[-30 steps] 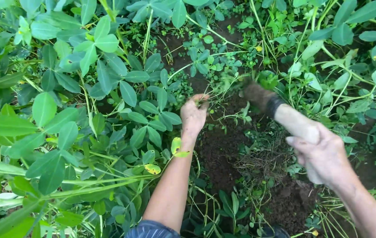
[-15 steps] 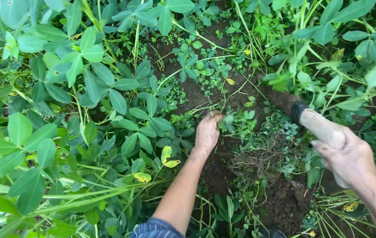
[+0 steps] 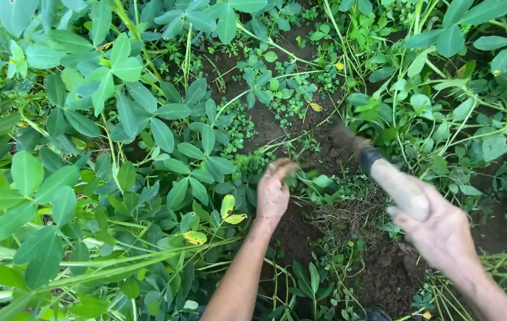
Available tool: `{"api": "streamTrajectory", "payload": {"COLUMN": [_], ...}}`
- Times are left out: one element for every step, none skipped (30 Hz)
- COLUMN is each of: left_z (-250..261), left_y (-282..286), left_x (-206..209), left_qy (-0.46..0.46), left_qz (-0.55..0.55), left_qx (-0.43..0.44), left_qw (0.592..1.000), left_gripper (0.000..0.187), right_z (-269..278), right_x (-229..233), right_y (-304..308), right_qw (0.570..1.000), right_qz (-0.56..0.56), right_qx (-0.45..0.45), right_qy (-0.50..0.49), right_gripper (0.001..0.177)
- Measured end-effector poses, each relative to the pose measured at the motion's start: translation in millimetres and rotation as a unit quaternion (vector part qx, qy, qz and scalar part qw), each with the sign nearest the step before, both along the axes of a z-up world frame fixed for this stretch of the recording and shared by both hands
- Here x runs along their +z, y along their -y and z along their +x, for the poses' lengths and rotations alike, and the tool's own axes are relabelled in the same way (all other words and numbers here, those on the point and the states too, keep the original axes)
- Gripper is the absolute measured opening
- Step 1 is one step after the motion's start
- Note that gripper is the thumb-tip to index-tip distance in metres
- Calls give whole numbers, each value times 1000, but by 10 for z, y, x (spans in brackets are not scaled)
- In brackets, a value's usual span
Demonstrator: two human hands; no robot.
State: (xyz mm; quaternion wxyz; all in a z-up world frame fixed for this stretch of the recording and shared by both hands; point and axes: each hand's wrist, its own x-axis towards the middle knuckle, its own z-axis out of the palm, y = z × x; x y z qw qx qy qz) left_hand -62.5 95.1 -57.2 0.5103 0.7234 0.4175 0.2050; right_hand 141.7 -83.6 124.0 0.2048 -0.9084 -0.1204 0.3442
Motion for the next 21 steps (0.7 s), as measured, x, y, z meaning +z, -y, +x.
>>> {"api": "streamTrajectory", "payload": {"left_z": [14, 27, 50, 88, 124, 212, 299, 392, 502, 631, 762, 823, 889, 966, 946, 925, 903, 853, 798, 744, 704], "left_y": [-82, -153, -254, -395, -537, -622, -708, -792, -826, -852, -876, -845, -813, -789, -745, -710, -675, -670, -666, -679, -705], "left_x": [17, 34, 178, 329, 483, 548, 613, 675, 706, 741, 777, 487, 199, -79, -217, -356, -498, -451, -407, -361, -357], "left_qy": [60, 118, 117, 152, 186, 186, 117, 48, 48, -68, -184, -182, -273, -359, -357, -379, -401, -401, -369, -335, -335], "left_qz": [-34, -67, -68, -121, -173, -172, -132, -91, -90, -27, 38, 37, 92, 148, 149, 181, 214, 214, 146, 76, 77], "left_qx": [70, 139, 138, 200, 260, 260, 222, 182, 181, 101, 19, 17, -39, -94, -95, -97, -98, -100, -63, -24, -24], "left_qw": [995, 981, 981, 960, 932, 932, 959, 978, 978, 992, 982, 983, 957, 917, 917, 902, 886, 885, 916, 939, 939], "left_gripper": [45, 35, 35, 29, 23, 23, 20, 21, 21, 26, 35, 35, 32, 29, 29, 19, 10, 10, 12, 15, 15], "right_z": [-48, -98, -105, -105, -105, -97, -90, -83, -86, -75, -62, -62, -59, -51, -36, -20, -6, -16, -30, -37, -43], "right_x": [-4, -9, -34, -60, -83, -96, -110, -121, -155, -180, -204, -197, -188, -174, -187, -207, -231, -208, -187, -170, -162], "right_y": [-9, -4, 10, -6, -24, -28, -32, -33, -24, -8, 11, 8, 6, -3, 13, 25, 37, 39, 38, 23, 24], "right_qw": [1000, 998, 998, 997, 995, 995, 995, 994, 994, 993, 991, 991, 992, 992, 993, 991, 990, 990, 990, 991, 991], "right_qz": [16, 31, 30, 28, 27, 28, 23, 17, 18, 42, 67, 66, 53, 42, 42, 43, 43, 43, 41, 39, 40], "right_qx": [20, 39, 38, 42, 47, 47, 24, 0, -1, -6, -12, -14, -9, -5, -7, -11, -15, -17, -11, -3, -4], "right_qy": [-18, -36, -38, -59, -81, -81, -94, -106, -106, -112, -119, -116, -116, -115, -112, -124, -136, -137, -133, -129, -129], "right_gripper": [70, 68, 68, 66, 65, 65, 61, 58, 58, 57, 56, 56, 56, 57, 57, 56, 55, 55, 57, 58, 58]}}
